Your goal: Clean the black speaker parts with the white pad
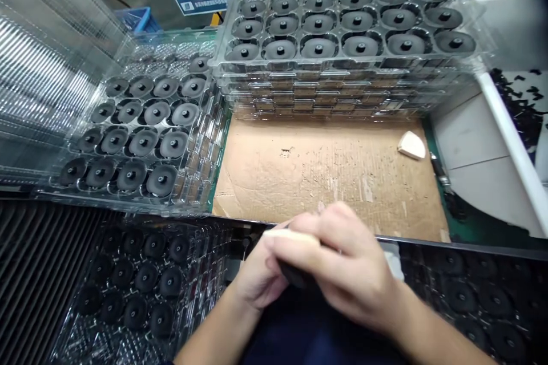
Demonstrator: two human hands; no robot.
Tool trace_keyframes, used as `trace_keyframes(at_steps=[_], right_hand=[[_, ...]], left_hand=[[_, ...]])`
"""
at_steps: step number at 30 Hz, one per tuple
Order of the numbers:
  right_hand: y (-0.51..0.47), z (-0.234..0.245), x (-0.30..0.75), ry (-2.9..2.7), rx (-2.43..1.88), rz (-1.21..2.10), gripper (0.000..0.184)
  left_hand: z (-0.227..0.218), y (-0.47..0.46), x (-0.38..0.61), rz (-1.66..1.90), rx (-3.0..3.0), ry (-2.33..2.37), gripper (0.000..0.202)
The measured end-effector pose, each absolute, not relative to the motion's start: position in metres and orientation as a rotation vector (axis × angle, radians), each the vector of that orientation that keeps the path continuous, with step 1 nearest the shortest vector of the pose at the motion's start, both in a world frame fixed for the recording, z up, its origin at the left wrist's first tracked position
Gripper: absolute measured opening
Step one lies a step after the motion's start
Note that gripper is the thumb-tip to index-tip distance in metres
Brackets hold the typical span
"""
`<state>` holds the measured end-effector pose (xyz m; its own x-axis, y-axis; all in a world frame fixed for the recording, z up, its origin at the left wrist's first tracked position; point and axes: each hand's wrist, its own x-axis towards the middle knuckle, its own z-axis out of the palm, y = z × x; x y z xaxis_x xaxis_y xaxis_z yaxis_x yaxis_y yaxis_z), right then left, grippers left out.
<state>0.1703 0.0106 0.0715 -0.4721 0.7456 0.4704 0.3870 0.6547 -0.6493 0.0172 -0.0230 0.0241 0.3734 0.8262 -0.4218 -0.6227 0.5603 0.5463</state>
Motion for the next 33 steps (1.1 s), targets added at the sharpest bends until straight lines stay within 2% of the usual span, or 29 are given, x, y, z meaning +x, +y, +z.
trace_keyframes(at_steps=[4, 7, 9, 18, 26, 33], right_hand=[[0.016, 0.018, 0.192, -1.926, -1.313, 0.896, 0.021], [0.009, -0.029, 0.21, -1.847, -1.422, 0.993, 0.02], [0.003, -0.045, 0.214, -1.836, -1.439, 1.014, 0.02], [0.022, 0.0, 0.203, -1.695, -1.504, 0.901, 0.022], [0.024, -0.063, 0.194, -1.65, -1.568, 0.832, 0.027], [0.011, -0.067, 0.201, -1.712, -1.668, 0.751, 0.038]], left_hand=[[0.018, -0.029, 0.005, 1.006, 0.233, 0.652, 0.054], [0.015, -0.033, -0.002, 1.015, 0.189, 0.628, 0.053], [0.015, -0.034, -0.002, 1.017, 0.177, 0.61, 0.054], [0.02, -0.035, 0.008, 1.004, 0.177, 0.569, 0.056], [0.023, -0.041, 0.012, 1.004, 0.144, 0.504, 0.052], [0.028, -0.036, 0.019, 0.978, 0.177, 0.55, 0.056]])
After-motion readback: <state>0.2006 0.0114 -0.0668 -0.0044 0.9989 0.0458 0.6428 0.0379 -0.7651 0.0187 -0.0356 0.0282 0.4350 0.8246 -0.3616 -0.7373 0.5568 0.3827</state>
